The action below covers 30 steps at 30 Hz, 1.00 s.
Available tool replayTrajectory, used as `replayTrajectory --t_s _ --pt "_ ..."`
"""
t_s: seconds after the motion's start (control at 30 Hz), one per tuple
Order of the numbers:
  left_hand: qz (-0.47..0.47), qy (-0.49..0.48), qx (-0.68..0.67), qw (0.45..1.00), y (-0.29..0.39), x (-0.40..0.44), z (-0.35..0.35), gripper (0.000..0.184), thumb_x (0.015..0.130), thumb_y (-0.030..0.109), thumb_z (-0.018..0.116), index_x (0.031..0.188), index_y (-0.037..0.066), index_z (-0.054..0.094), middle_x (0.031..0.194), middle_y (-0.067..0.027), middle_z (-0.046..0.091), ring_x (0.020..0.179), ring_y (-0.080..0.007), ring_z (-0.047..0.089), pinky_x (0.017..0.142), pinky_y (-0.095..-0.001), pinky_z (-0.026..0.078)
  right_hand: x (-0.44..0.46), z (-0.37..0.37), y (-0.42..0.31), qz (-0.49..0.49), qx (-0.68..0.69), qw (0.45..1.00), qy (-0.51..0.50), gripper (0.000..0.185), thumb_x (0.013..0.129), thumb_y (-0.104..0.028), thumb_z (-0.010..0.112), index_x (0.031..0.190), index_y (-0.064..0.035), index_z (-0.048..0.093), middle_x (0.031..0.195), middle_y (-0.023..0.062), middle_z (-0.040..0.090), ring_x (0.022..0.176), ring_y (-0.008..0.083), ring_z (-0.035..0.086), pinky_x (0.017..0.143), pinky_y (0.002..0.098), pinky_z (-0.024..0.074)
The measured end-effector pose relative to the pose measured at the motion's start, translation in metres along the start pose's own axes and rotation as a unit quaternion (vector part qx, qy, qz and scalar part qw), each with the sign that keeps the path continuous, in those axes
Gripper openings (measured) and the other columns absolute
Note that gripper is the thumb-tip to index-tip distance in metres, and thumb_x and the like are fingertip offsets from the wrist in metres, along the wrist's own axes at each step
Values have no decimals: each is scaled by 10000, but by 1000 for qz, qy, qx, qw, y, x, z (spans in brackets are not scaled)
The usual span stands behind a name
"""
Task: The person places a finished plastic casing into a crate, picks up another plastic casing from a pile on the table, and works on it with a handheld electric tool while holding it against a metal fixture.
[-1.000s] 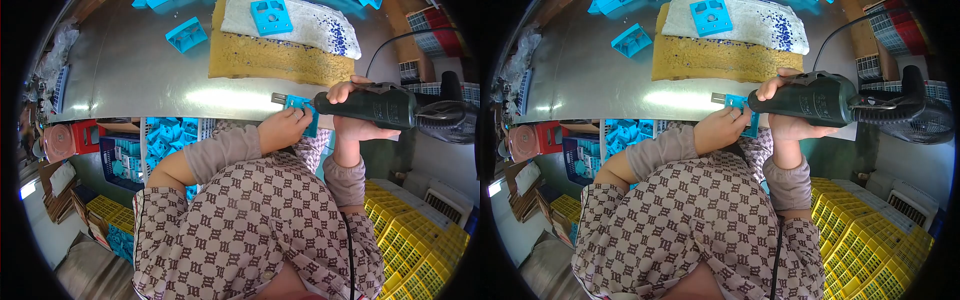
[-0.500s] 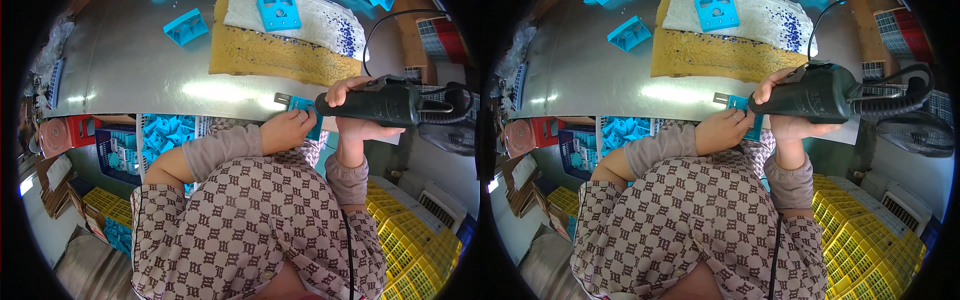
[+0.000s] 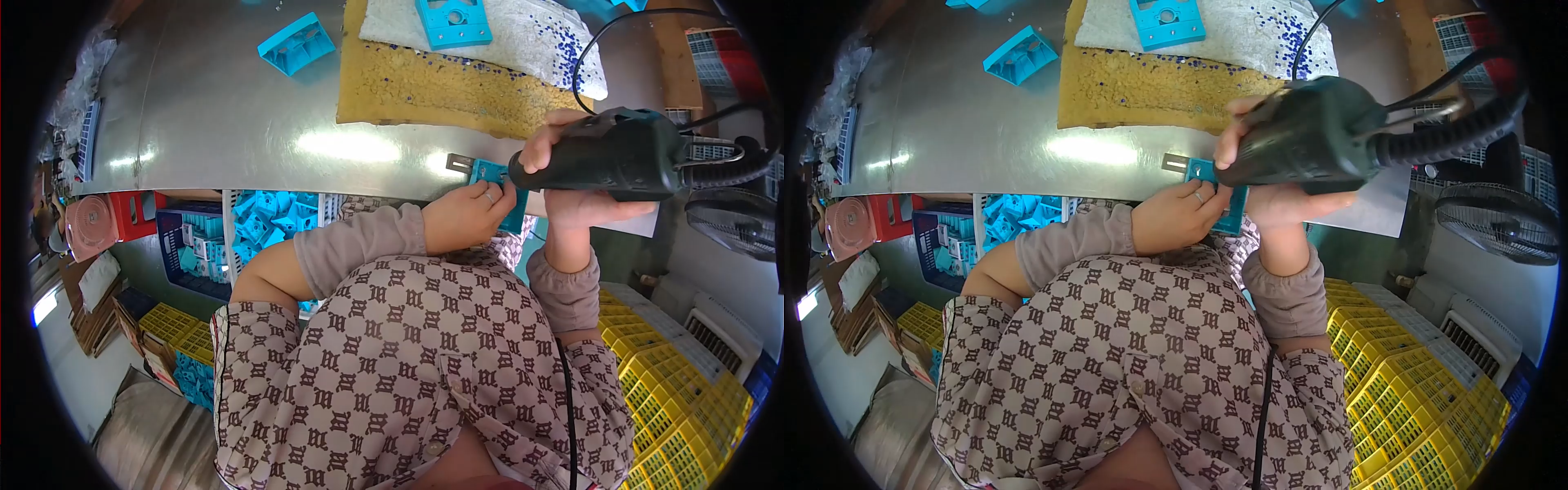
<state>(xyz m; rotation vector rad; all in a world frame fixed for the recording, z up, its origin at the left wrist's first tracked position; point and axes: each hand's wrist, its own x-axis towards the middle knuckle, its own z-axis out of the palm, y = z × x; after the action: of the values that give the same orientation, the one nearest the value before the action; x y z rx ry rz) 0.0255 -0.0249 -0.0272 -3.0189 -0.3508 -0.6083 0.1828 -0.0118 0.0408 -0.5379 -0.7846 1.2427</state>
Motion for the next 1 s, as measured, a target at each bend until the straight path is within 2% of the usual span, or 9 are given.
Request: replayTrajectory --t_s 0.23,0.37,0.57,0.87,1.0 --pt "-4 -30 -7 1000 4 1 -1 315 780 127 549 989 -90 643 1187 -195 546 920 -229 546 832 -324 478 -13 -22 -25 -97 5 995 -37 1265 578 -1014 248 1201 68 454 756 179 555 657 269 528 646 393 431" --pt "-1 -30 22 999 6 1 -1 302 799 128 544 983 -91 640 1186 -196 542 915 -232 545 833 -329 479 -22 -28 -34 -119 -46 991 -34 1263 570 -1015 264 1195 65 458 750 167 548 667 265 519 657 389 421" --pt "-5 -26 29 999 7 1 -1 317 815 133 538 1027 -83 633 1187 -180 538 905 -225 542 831 -330 480 -32 -27 -31 -83 -27 996 -25 1273 550 -1021 276 1195 60 463 760 166 555 676 259 514 659 387 419" --pt "24 -35 50 998 4 4 -7 376 807 160 540 1109 -42 636 1266 -150 532 857 -197 529 810 -310 485 -29 -26 -35 -138 -55 989 -23 1261 560 -1018 261 1180 59 477 752 164 559 663 261 521 649 388 421" --pt "22 -26 44 998 4 3 -5 377 802 155 543 1105 -49 635 1283 -162 528 850 -203 533 813 -314 491 -29 -27 -33 -116 -42 992 -22 1257 558 -1018 268 1172 57 483 755 160 560 671 260 522 652 388 420"
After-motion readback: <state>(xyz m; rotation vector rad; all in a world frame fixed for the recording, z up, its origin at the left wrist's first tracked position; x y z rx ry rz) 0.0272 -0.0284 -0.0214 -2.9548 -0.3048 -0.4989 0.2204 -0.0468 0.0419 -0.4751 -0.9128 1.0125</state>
